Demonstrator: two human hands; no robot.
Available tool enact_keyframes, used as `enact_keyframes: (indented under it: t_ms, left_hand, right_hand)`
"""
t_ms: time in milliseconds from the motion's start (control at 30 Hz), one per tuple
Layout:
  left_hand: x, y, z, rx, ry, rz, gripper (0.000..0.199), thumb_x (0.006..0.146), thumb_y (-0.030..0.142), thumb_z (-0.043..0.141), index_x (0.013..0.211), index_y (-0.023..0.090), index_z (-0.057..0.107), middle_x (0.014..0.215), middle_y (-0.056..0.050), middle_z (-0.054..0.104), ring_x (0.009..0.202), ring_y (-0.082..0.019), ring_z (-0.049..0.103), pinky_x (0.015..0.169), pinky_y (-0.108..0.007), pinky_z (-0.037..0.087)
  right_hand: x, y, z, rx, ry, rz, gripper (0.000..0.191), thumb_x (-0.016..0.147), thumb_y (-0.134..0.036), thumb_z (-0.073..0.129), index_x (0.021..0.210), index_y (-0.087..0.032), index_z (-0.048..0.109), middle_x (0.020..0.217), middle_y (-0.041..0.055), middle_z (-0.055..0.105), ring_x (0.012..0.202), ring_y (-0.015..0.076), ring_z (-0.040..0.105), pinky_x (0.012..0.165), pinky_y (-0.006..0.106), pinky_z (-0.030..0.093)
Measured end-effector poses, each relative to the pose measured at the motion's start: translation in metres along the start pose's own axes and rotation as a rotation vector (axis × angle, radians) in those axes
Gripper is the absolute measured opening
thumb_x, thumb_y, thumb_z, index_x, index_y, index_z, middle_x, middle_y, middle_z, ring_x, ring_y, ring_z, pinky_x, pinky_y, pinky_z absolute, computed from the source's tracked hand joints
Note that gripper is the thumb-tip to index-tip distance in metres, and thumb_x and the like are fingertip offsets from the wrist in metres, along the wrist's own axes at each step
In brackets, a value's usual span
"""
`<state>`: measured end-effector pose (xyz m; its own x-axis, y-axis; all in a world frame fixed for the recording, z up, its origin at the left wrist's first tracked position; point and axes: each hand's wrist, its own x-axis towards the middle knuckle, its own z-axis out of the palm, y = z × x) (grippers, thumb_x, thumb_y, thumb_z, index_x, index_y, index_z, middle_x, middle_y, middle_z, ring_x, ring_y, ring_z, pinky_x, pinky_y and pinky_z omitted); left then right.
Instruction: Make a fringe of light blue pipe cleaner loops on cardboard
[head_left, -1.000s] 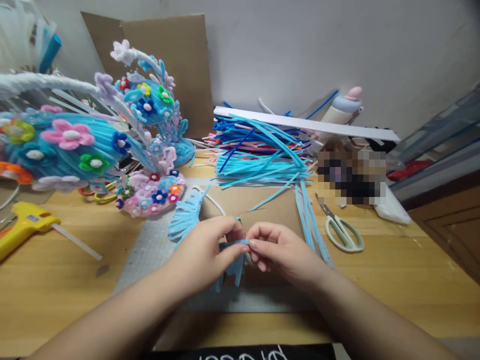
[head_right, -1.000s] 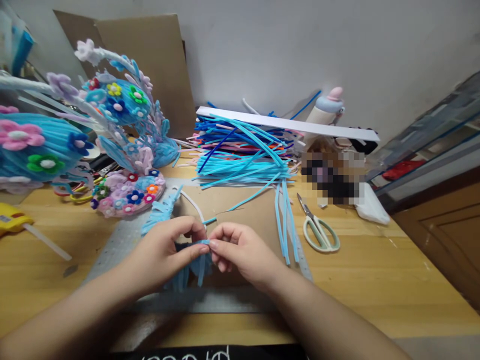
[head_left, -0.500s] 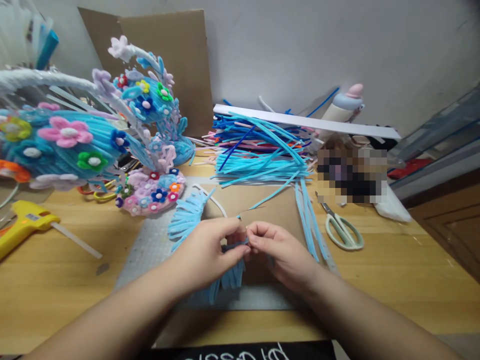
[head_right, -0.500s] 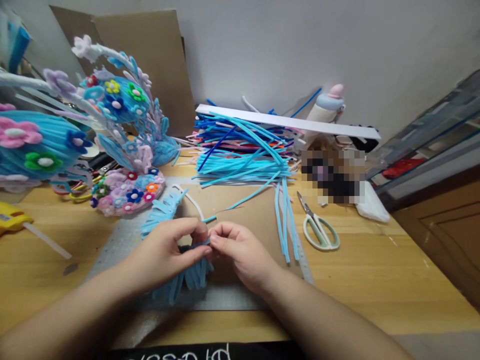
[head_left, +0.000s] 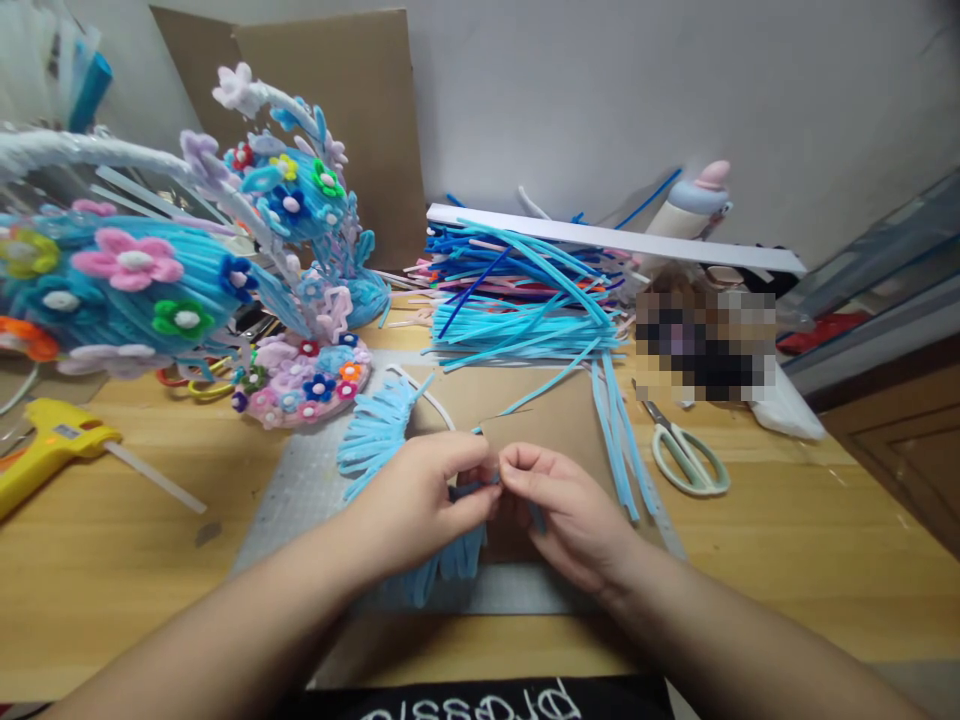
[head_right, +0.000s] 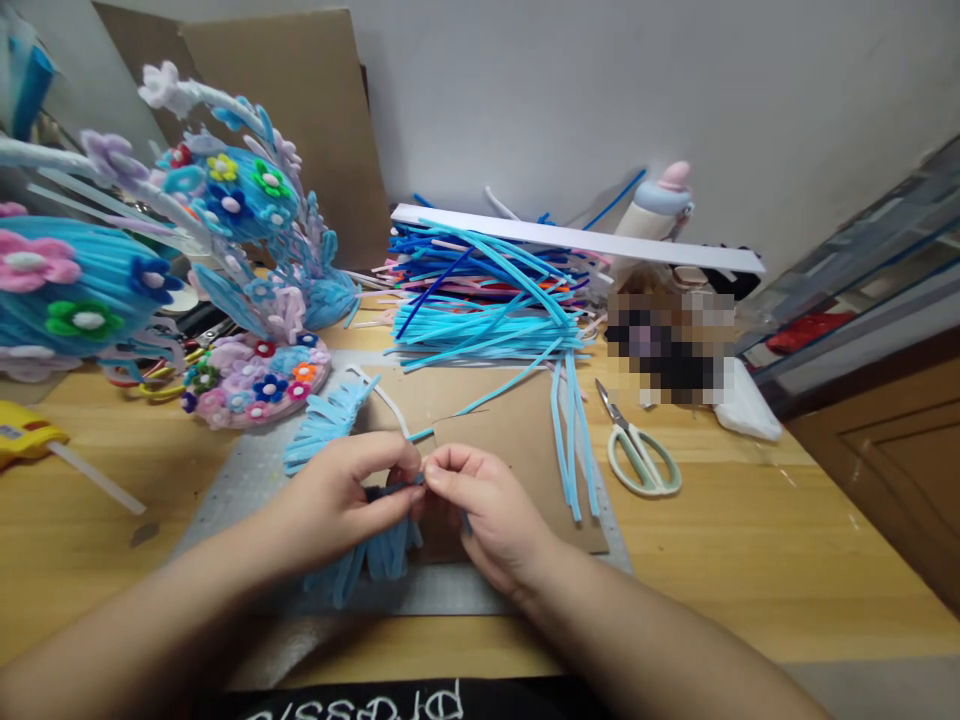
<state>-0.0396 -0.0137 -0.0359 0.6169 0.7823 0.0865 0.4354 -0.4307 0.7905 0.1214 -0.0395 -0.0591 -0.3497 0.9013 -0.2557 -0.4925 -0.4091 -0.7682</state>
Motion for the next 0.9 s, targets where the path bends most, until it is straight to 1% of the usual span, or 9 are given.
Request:
enact_keyframes:
  t_ms: [233,333,400,500,567,633,767,833,900]
  left_hand:
    - [0.000,-0.001,0.000,-0.010,-0.012,-0.003,0.004,0.077,0.015,0.055,0.073,0.016,0.056,0.067,0.004,0.053,0.064,-0.010,0.048,0.059,-0.020,0.036]
    - [0.000,-0.001,0.002,-0.032,0.018,-0.027,0.006,0.078,0.017,0.054,0.072,0.016,0.055,0.068,0.003,0.055,0.066,-0.010,0.050,0.060,-0.020,0.037]
    - [0.000,-0.001,0.004,-0.052,0.060,-0.086,0.006,0.078,0.019,0.054,0.073,0.016,0.055,0.068,0.003,0.056,0.065,-0.011,0.051,0.059,-0.021,0.037]
    - [0.001,-0.003,0.006,-0.029,0.059,-0.163,0.009,0.079,0.022,0.053,0.072,0.017,0.057,0.065,0.003,0.057,0.062,-0.011,0.051,0.056,-0.021,0.036]
    - [0.002,-0.004,0.007,-0.009,0.036,-0.176,0.012,0.079,0.023,0.053,0.071,0.017,0.059,0.064,0.002,0.058,0.062,-0.012,0.052,0.057,-0.022,0.036]
    - [0.002,-0.005,0.007,-0.016,0.048,-0.189,0.012,0.078,0.024,0.054,0.071,0.017,0.061,0.066,0.002,0.060,0.064,-0.012,0.054,0.059,-0.022,0.037]
    - [0.003,-0.007,0.006,-0.161,0.142,-0.253,0.016,0.078,0.027,0.056,0.071,0.014,0.062,0.066,0.001,0.060,0.064,-0.013,0.054,0.060,-0.022,0.038]
    - [0.004,-0.008,0.005,-0.261,0.180,-0.296,0.020,0.079,0.031,0.055,0.072,0.014,0.062,0.064,0.001,0.059,0.062,-0.012,0.052,0.058,-0.021,0.038]
    - [0.005,-0.008,0.004,-0.316,0.179,-0.314,0.023,0.080,0.033,0.054,0.075,0.013,0.064,0.065,0.000,0.061,0.062,-0.013,0.053,0.058,-0.022,0.038]
  right_hand:
    - [0.001,0.004,0.000,-0.009,0.052,0.025,0.017,0.070,-0.024,0.069,0.065,-0.013,0.058,0.060,-0.0010,0.057,0.054,0.0073,0.048,0.054,0.019,0.036]
    - [0.004,-0.001,-0.004,-0.079,0.017,0.033,0.019,0.071,-0.029,0.068,0.068,-0.014,0.057,0.064,-0.0008,0.056,0.058,0.0088,0.049,0.058,0.022,0.037]
    - [0.006,-0.008,-0.007,-0.289,-0.016,-0.022,0.019,0.074,-0.032,0.066,0.070,-0.015,0.057,0.066,-0.0009,0.056,0.061,0.0102,0.049,0.062,0.024,0.038]
    - [0.008,-0.023,-0.014,-0.770,0.001,-0.161,0.017,0.074,-0.029,0.065,0.066,-0.015,0.058,0.065,-0.0010,0.054,0.066,0.0116,0.047,0.064,0.025,0.036]
    - [0.008,-0.030,-0.019,-0.889,0.039,-0.188,0.015,0.073,-0.026,0.066,0.065,-0.016,0.059,0.064,-0.0016,0.053,0.064,0.0112,0.047,0.061,0.024,0.036]
    - [0.009,-0.034,-0.024,-0.709,0.030,-0.156,0.013,0.072,-0.026,0.069,0.074,-0.018,0.059,0.066,-0.0023,0.054,0.063,0.0102,0.048,0.060,0.023,0.038]
    - [0.013,-0.032,-0.030,-0.107,-0.109,-0.066,0.029,0.077,-0.040,0.062,0.099,-0.021,0.060,0.088,0.0032,0.060,0.071,0.0120,0.057,0.062,0.024,0.045]
    - [0.015,-0.027,-0.030,-0.023,-0.114,-0.090,0.028,0.079,-0.036,0.061,0.103,-0.022,0.062,0.098,0.0045,0.059,0.075,0.0117,0.058,0.063,0.023,0.046]
    - [0.016,-0.021,-0.027,-0.140,-0.114,-0.189,0.025,0.077,-0.027,0.065,0.101,-0.022,0.065,0.098,0.0038,0.058,0.077,0.0111,0.057,0.067,0.023,0.046]
